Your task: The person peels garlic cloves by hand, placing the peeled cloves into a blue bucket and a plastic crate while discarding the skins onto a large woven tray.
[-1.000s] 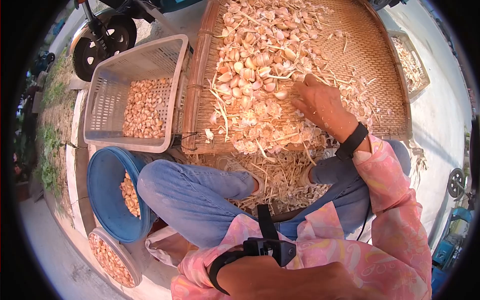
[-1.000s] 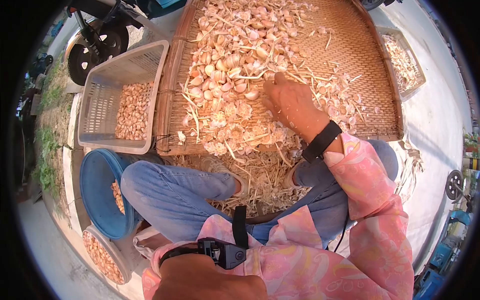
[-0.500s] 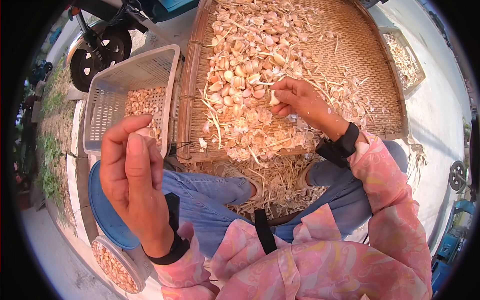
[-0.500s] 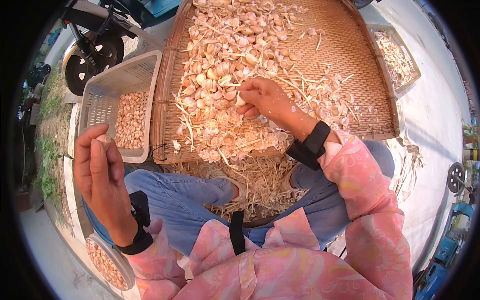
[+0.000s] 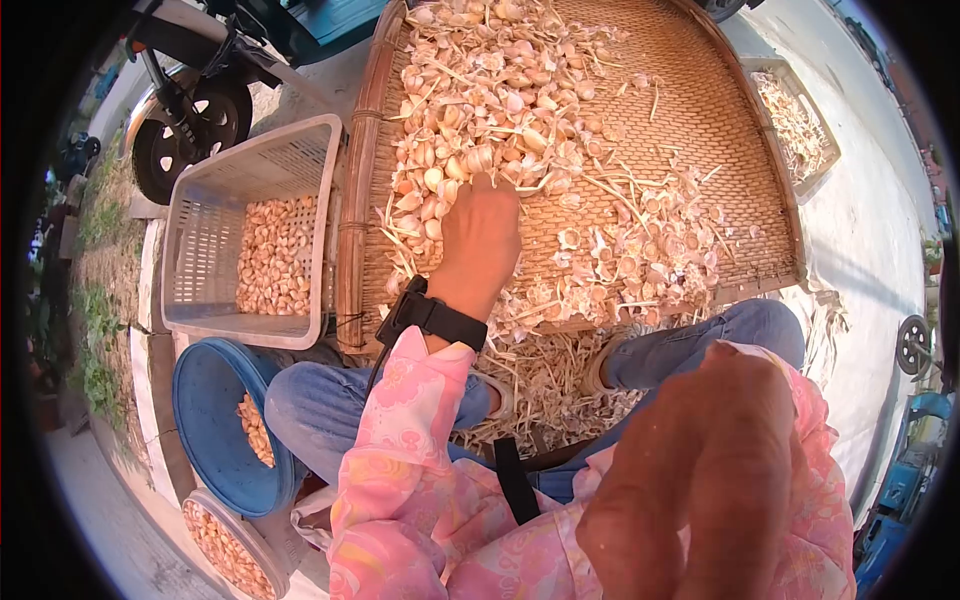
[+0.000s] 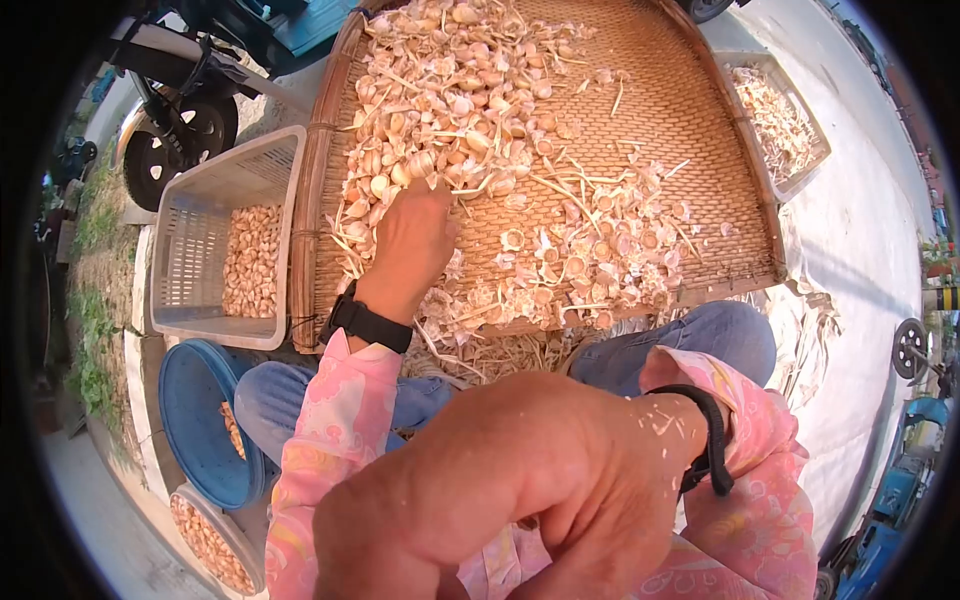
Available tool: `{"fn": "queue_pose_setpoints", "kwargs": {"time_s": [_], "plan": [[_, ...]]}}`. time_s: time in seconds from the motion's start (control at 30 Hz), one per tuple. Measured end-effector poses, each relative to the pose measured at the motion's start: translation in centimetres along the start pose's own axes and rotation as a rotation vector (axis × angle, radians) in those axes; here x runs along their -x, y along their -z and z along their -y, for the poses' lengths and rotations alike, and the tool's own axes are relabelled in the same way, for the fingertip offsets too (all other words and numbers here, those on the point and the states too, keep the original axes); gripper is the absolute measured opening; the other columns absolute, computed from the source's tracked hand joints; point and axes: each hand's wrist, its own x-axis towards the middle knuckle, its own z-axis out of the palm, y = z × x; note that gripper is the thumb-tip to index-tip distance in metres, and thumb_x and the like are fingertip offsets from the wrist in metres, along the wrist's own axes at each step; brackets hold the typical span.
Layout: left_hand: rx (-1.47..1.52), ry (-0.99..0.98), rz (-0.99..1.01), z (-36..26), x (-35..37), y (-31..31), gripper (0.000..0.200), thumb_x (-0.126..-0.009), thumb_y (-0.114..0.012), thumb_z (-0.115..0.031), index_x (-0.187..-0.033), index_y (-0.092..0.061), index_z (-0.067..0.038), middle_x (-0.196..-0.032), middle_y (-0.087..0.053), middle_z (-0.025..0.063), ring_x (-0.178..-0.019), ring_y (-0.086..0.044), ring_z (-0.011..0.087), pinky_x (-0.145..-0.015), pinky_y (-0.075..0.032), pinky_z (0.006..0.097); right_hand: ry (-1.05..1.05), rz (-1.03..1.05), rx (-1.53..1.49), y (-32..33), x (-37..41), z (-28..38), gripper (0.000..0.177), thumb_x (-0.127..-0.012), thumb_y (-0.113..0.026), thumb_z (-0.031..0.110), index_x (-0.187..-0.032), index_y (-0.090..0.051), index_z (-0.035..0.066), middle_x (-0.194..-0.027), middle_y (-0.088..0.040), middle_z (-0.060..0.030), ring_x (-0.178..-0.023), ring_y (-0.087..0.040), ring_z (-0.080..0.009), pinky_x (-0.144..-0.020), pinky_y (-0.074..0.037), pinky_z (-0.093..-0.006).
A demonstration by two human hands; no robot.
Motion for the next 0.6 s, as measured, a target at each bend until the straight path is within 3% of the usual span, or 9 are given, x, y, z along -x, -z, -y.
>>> {"fn": "queue_pose_setpoints", "kwargs": {"time_s": [0.17,0.3,0.4,0.43,0.53,0.6], "plan": [[-0.104,0.032,0.093,0.3,-0.9,-0.4,0.011,-0.072,-0.057,-0.002,-0.081,-0.06,0.002,-0.085,-0.06,0.0189,-0.081,-0.06,0.0348,-0.066,-0.051,0.041,0.035,0.097,0.005,-2.3,0.1,1.2,0.015,-0.084,-0.06,0.002,-0.097,-0.054,-0.004,-0.091,-0.06,-0.0146,-0.079,-0.063,-0.0183,-0.061,-0.051,-0.0261],[0.05,0.097,0.068,0.7,-0.5,1.3,0.019,-0.073,-0.058,-0.005,-0.088,-0.06,0.006,-0.077,-0.064,0.0166,-0.069,-0.064,0.0296,-0.064,-0.051,0.0371,0.048,0.09,0.017,-3.2,0.3,1.3,0.012,-0.083,-0.061,0.001,-0.092,-0.057,-0.005,-0.088,-0.06,-0.0157,-0.076,-0.062,-0.0191,-0.058,-0.049,-0.0273],[0.785,0.277,-0.057,1.7,0.7,2.0,0.029,-0.076,-0.06,-0.008,-0.099,-0.058,0.008,-0.08,-0.064,0.014,-0.07,-0.064,0.0238,-0.063,-0.052,0.0329,0.052,0.1,0.019,-3.7,0.2,1.3,0.009,-0.082,-0.061,-0.001,-0.088,-0.058,-0.007,-0.086,-0.061,-0.0165,-0.075,-0.062,-0.0196,-0.057,-0.049,-0.0283],[1.215,0.428,0.082,2.1,1.1,2.1,0.035,-0.081,-0.061,-0.01,-0.11,-0.053,0.009,-0.084,-0.064,0.0124,-0.075,-0.064,0.0188,-0.064,-0.052,0.0268,0.053,0.104,0.022,-3.8,0.2,1.3,0.008,-0.082,-0.061,-0.001,-0.087,-0.059,-0.007,-0.085,-0.061,-0.0167,-0.074,-0.062,-0.0198,-0.056,-0.048,-0.0286],[1.736,0.547,0.104,1.8,3.0,4.1,0.033,-0.085,-0.056,-0.007,-0.114,-0.05,0.009,-0.091,-0.063,0.0139,-0.08,-0.064,0.0187,-0.068,-0.053,0.023,0.043,0.113,0.007,-4.4,0.0,1.1,0.006,-0.081,-0.061,-0.003,-0.083,-0.06,-0.008,-0.082,-0.061,-0.0176,-0.072,-0.062,-0.0204,-0.054,-0.048,-0.0295],[1.883,0.555,0.08,1.7,4.2,5.0,0.028,-0.088,-0.052,-0.003,-0.113,-0.051,0.008,-0.098,-0.061,0.0153,-0.087,-0.064,0.0205,-0.072,-0.054,0.0219,0.038,0.068,-0.025,-4.6,-0.4,1.0,0.006,-0.081,-0.061,-0.004,-0.081,-0.061,-0.009,-0.081,-0.061,-0.0181,-0.071,-0.062,-0.0207,-0.053,-0.047,-0.0301]]}}
